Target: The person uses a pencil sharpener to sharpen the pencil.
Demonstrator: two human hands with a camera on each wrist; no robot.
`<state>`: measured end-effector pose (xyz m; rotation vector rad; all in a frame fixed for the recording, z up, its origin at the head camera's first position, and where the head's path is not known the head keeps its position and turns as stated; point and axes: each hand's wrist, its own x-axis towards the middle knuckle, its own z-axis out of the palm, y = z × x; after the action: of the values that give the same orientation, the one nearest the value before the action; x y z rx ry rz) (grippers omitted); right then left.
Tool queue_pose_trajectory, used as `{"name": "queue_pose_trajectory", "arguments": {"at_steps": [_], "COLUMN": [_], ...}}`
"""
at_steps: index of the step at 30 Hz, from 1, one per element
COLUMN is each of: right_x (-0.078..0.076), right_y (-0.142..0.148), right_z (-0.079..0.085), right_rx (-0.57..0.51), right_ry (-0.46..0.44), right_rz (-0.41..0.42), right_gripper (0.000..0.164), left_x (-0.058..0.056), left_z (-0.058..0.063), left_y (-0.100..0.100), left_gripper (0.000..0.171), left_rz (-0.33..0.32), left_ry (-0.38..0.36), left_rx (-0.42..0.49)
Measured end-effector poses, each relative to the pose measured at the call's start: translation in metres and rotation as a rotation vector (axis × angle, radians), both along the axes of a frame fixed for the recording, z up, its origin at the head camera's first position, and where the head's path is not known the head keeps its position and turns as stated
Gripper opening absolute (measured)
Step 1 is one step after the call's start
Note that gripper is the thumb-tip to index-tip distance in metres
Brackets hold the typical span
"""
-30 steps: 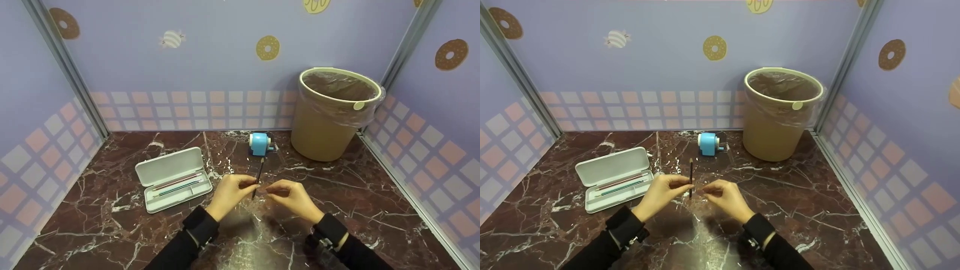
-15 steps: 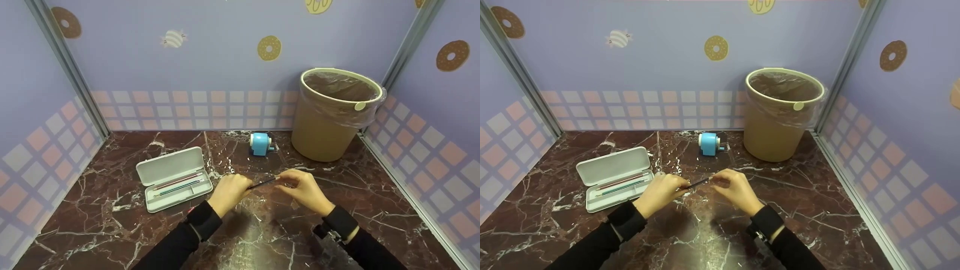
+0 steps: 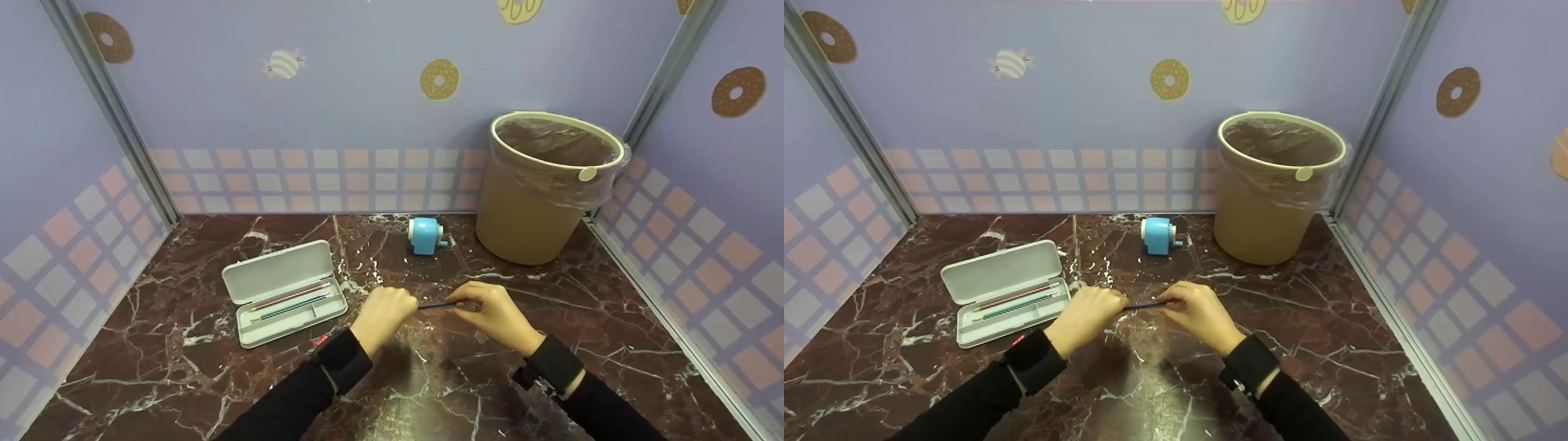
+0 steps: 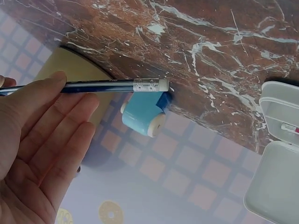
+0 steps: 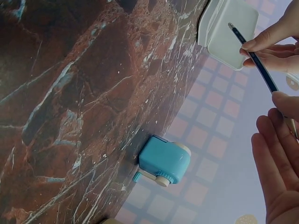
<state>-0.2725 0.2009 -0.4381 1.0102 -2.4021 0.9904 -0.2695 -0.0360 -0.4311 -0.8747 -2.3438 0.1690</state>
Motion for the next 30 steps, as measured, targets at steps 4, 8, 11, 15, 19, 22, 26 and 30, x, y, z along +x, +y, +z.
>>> {"name": "queue_pose_trajectory", "arguments": {"at_steps": [4,8,11,15,19,22,26,30], "right_x": [0.0,0.0,-0.001,-0.002,0.0,0.0,0.0,0.0], "right_y": [-0.001,-0.001,-0.001,0.0,0.001,0.003,0.007,0.011], "right_z": [-0.001,-0.004,-0.007,-0.01,-0.011,-0.011,-0.012,-0.013], "right_rx": [0.003,-0.025,-0.076,-0.161,-0.226,-0.247,-0.254,-0.263], "right_ry": [0.005,-0.001,-0.015,-0.063,-0.129,-0.163,-0.197,-0.239], "right_rz": [-0.005,0.001,0.001,0.001,0.001,-0.006,-0.016,-0.005], "right_gripper": [0.019,0.018,0.018,0.019,0.016,0.015,0.014,0.014], "left_x": [0.0,-0.001,-0.001,-0.001,-0.002,-0.002,-0.002,-0.001], "left_z": [-0.001,-0.001,0.0,0.0,-0.004,-0.009,-0.017,-0.022], "left_y": [-0.001,-0.004,-0.009,-0.017,-0.027,-0.037,-0.051,-0.061], "left_gripper": [0.03,0.026,0.02,0.012,0.008,0.013,0.016,0.017], "left_rz": [-0.009,-0.033,-0.058,-0.09,-0.127,-0.144,-0.144,-0.149], "left_ry": [-0.011,-0.046,-0.107,-0.23,-0.345,-0.422,-0.503,-0.566], "left_rx": [0.013,0.056,0.12,0.25,0.396,0.474,0.551,0.657]}}
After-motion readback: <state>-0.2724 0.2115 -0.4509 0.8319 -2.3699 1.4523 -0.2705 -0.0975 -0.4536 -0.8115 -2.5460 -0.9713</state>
